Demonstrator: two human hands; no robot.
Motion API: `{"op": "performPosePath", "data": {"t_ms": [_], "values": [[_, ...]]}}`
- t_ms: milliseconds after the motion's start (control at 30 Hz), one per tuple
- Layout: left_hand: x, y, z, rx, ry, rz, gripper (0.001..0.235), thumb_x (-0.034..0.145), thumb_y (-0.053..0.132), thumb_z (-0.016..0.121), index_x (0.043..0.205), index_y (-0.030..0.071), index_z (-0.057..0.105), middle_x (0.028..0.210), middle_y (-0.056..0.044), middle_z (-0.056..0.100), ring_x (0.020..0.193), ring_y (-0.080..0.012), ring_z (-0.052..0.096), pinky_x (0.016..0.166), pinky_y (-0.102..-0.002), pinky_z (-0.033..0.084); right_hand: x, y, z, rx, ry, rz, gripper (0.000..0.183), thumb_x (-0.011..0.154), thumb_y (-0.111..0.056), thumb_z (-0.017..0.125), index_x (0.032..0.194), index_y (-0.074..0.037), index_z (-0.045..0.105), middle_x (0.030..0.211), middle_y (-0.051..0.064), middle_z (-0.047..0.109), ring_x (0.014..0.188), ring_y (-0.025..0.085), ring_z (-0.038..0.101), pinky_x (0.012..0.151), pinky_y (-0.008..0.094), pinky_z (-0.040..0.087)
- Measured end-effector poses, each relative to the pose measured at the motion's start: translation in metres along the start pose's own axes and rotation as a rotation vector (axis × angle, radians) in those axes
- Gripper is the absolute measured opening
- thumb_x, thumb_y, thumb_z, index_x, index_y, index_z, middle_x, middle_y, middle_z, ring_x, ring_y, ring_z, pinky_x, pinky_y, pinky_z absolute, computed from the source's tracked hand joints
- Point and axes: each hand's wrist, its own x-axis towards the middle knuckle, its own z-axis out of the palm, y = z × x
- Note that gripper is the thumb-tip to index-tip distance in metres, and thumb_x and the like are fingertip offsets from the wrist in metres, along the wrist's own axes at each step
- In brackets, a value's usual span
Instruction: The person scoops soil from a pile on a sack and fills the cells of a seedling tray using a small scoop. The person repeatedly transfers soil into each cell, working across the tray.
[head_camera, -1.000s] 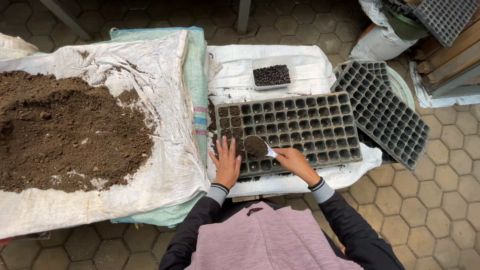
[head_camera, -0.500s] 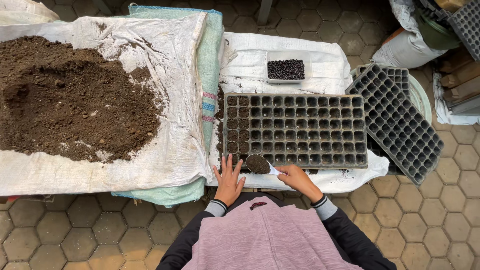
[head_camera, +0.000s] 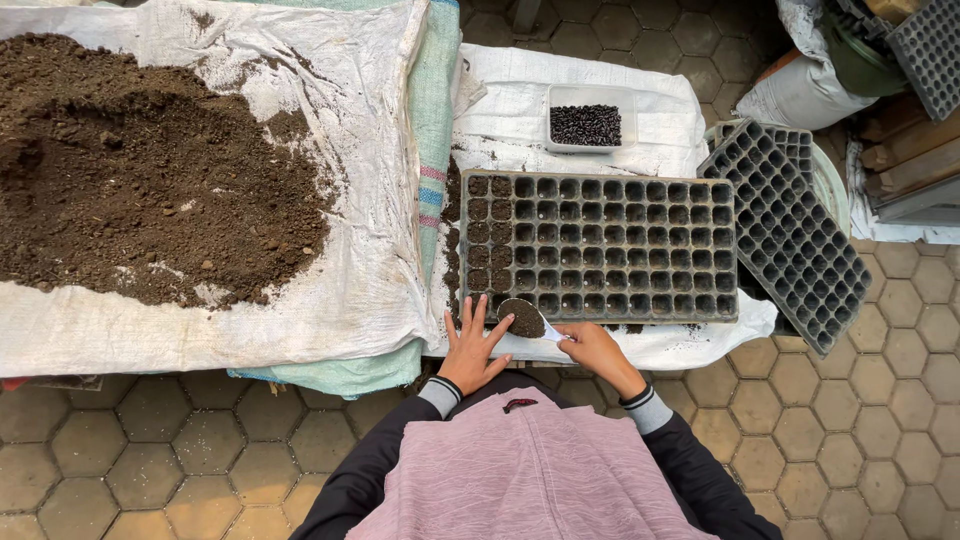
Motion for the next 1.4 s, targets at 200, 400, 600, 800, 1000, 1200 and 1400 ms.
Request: {"op": "performPosePath", "data": {"t_ms": [200,400,600,800,1000,1200,1400], "values": [[0.011,-0.009,0.001,0.013,0.007,0.013,0.072,0.092,0.048,0.065,0.157,0.027,0.04,0.168,-0.026,0.006,0.155,-0.0492,-0.003,0.113,-0.077,-0.003,0.003,0.001,0.008,0.009,0.019,-0.003,0.043,0.087,-0.018,0.063,0.128,-0.011,0.074,0.054,0.0,0.055,0.046,0.008,0.045,0.048,0.029,0.038],[0.014,-0.013,-0.009,0.018,0.043,0.067,0.071,0.092,0.047,0.066,0.155,0.026,0.043,0.168,-0.026,0.007,0.155,-0.0491,-0.003,0.113,-0.078,-0.003,0.001,-0.004,0.013,-0.053,0.047,0.031,0.043,0.088,-0.019,0.064,0.129,-0.013,0.073,0.054,0.004,0.057,0.047,0.011,0.048,0.05,0.03,0.041],[0.014,-0.009,-0.016,0.036,-0.013,0.099,0.066,0.09,0.047,0.068,0.15,0.025,0.051,0.168,-0.024,0.008,0.155,-0.0483,-0.001,0.113,-0.078,-0.001,-0.001,-0.007,0.014,-0.084,0.063,0.019,0.043,0.087,-0.02,0.064,0.128,-0.013,0.074,0.056,0.004,0.061,0.048,0.011,0.053,0.052,0.031,0.044],[0.016,-0.018,-0.014,0.037,-0.03,0.086,0.068,0.089,0.046,0.068,0.151,0.024,0.049,0.168,-0.024,0.008,0.155,-0.0483,-0.001,0.114,-0.078,-0.001,-0.003,-0.009,0.013,-0.107,0.069,0.032,0.044,0.086,-0.02,0.063,0.128,-0.015,0.074,0.054,0.006,0.058,0.048,0.012,0.051,0.051,0.031,0.043],[0.013,-0.025,-0.007,0.026,-0.006,0.073,0.073,0.09,0.046,0.067,0.155,0.023,0.042,0.168,-0.024,0.009,0.156,-0.048,0.001,0.115,-0.077,-0.001,-0.006,-0.01,0.011,-0.096,0.075,0.051,0.043,0.086,-0.02,0.063,0.127,-0.014,0.074,0.056,0.004,0.059,0.049,0.012,0.051,0.052,0.031,0.043],[0.007,-0.024,-0.011,0.03,0.015,0.08,0.077,0.09,0.049,0.067,0.157,0.023,0.041,0.169,-0.026,0.008,0.155,-0.0491,-0.001,0.114,-0.077,-0.003,-0.009,-0.008,0.007,-0.191,0.127,-0.006,0.042,0.086,-0.022,0.064,0.126,-0.015,0.075,0.065,0.005,0.068,0.054,0.015,0.059,0.057,0.033,0.048],[0.021,-0.009,-0.016,0.021,-0.037,0.123,0.072,0.086,0.051,0.069,0.151,0.027,0.049,0.167,-0.025,0.007,0.154,-0.0485,-0.004,0.113,-0.078,-0.003,-0.005,-0.012,0.007,-0.237,0.093,0.061,0.041,0.087,-0.023,0.063,0.125,-0.015,0.075,0.065,0.009,0.069,0.054,0.017,0.061,0.058,0.035,0.049]]}}
